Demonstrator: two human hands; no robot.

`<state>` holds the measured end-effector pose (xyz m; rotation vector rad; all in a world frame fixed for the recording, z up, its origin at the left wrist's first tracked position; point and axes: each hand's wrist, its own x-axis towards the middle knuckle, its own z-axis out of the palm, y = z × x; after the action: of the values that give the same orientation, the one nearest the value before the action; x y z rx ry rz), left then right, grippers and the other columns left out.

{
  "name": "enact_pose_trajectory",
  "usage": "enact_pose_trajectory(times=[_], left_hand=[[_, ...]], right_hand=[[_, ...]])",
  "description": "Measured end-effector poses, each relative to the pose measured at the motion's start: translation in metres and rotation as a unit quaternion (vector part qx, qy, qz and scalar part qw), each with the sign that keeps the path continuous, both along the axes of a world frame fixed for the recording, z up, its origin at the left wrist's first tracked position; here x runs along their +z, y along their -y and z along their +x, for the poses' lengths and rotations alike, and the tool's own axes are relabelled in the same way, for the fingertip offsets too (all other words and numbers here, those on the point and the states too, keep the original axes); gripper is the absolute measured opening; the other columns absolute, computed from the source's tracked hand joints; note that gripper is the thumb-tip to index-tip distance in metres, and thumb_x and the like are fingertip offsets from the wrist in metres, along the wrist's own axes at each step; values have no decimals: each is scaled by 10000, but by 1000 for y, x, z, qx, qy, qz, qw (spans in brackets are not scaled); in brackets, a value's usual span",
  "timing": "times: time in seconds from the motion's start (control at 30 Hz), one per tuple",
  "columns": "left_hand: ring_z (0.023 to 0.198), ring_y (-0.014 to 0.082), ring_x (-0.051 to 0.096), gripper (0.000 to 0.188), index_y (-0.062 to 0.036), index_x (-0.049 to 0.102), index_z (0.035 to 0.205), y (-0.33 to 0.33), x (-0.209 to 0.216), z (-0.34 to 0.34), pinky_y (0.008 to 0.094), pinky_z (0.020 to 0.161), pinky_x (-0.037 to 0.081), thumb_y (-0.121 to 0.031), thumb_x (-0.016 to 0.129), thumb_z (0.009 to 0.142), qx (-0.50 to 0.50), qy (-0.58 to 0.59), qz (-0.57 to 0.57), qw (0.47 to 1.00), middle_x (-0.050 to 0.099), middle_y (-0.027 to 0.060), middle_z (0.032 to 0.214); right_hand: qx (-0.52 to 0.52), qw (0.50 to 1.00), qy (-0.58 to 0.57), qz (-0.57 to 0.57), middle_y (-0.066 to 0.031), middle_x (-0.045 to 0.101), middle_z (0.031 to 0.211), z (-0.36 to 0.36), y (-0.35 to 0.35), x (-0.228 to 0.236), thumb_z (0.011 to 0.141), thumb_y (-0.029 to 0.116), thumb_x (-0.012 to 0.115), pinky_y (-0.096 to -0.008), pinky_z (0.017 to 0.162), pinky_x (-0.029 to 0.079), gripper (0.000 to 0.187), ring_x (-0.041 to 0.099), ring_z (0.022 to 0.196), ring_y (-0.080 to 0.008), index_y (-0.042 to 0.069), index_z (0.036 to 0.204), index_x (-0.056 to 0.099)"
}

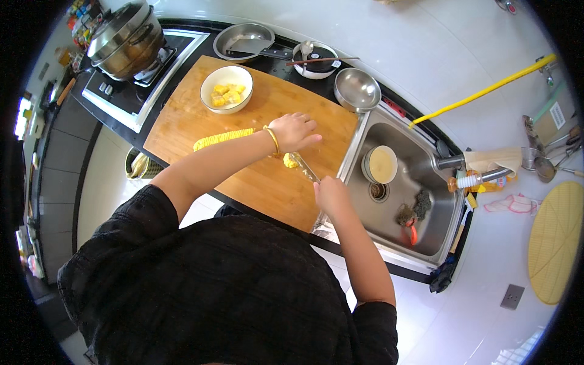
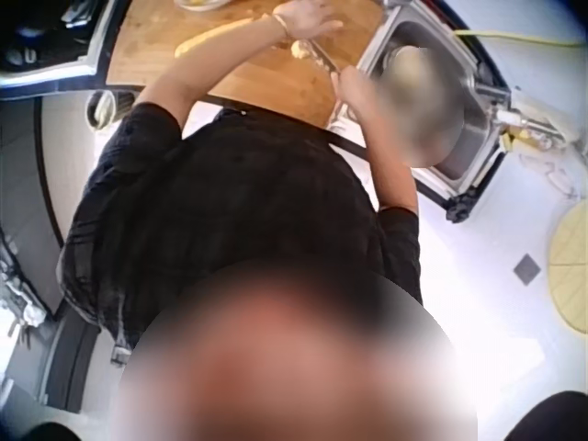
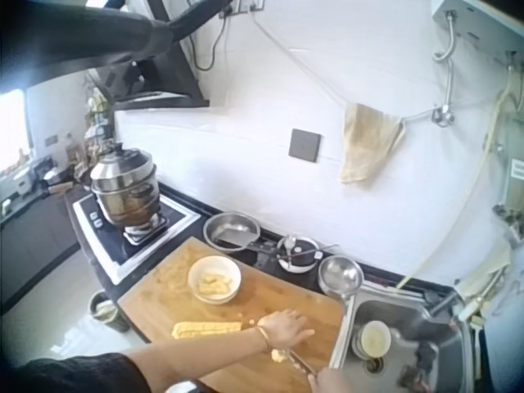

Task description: The person cuts a corn cob into smaller segments on a wooden cutting board using a large knife. They then transfer the cut corn pieces into a white bowl. The person handles the corn cob and the knife throughout the process.

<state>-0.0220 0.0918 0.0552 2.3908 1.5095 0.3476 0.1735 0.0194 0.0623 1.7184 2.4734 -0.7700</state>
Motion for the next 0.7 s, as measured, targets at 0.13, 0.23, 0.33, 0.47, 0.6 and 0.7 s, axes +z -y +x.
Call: enact_pose_trajectory(times=[0.13, 0.23, 0.33, 0.47, 0.6, 0.7], left_hand=[[950, 317, 518, 420, -55, 533, 947, -4, -9, -4, 414, 813, 418, -433, 359, 894, 22, 16, 12, 1000, 556, 156, 944], [979, 321, 522, 458, -52, 525, 977, -5, -4, -6, 426, 832, 410, -462, 339, 893, 24, 9, -26, 999, 567, 165, 994], [887, 317, 523, 350, -74, 522, 910, -8, -25, -13, 424, 778, 408, -396, 385, 891, 34, 51, 11, 998, 563, 141, 885], [890, 303, 526, 347, -73, 514, 916, -1, -25, -12, 410, 777, 406, -393, 381, 892, 59, 7, 5, 998, 567, 137, 892], [920, 288, 519, 364, -63, 509, 921, -5, -23, 5, 393, 786, 394, -399, 374, 891, 65, -32, 11, 997, 572, 123, 910], [940, 287, 509, 375, -59, 509, 926, -4, -19, 8, 392, 802, 387, -403, 364, 893, 54, -45, -15, 997, 568, 123, 925]], right_hand=[[14, 999, 27, -34, -233, 605, 732, -5, -9, 10, 820, 221, 558, -446, 664, 472, 254, 593, 717, -379, -12, 759, 638], [13, 997, 44, -54, -232, 610, 737, -9, -16, 17, 820, 223, 559, -444, 675, 475, 248, 598, 727, -376, -5, 778, 646], [27, 996, 50, -65, -224, 617, 767, -19, -18, 24, 827, 204, 545, -438, 682, 477, 237, 605, 751, -368, -9, 782, 638], [36, 993, 88, -76, -218, 623, 790, -12, -21, 0, 838, 210, 530, -434, 686, 479, 247, 607, 763, -367, -8, 791, 638], [57, 991, 58, -104, -230, 620, 789, 5, -24, -27, 844, 266, 527, -435, 683, 479, 310, 604, 759, -375, -18, 784, 633], [27, 993, 55, -104, -237, 616, 776, 3, -21, -36, 842, 282, 529, -437, 671, 479, 336, 601, 744, -382, -31, 768, 626]])
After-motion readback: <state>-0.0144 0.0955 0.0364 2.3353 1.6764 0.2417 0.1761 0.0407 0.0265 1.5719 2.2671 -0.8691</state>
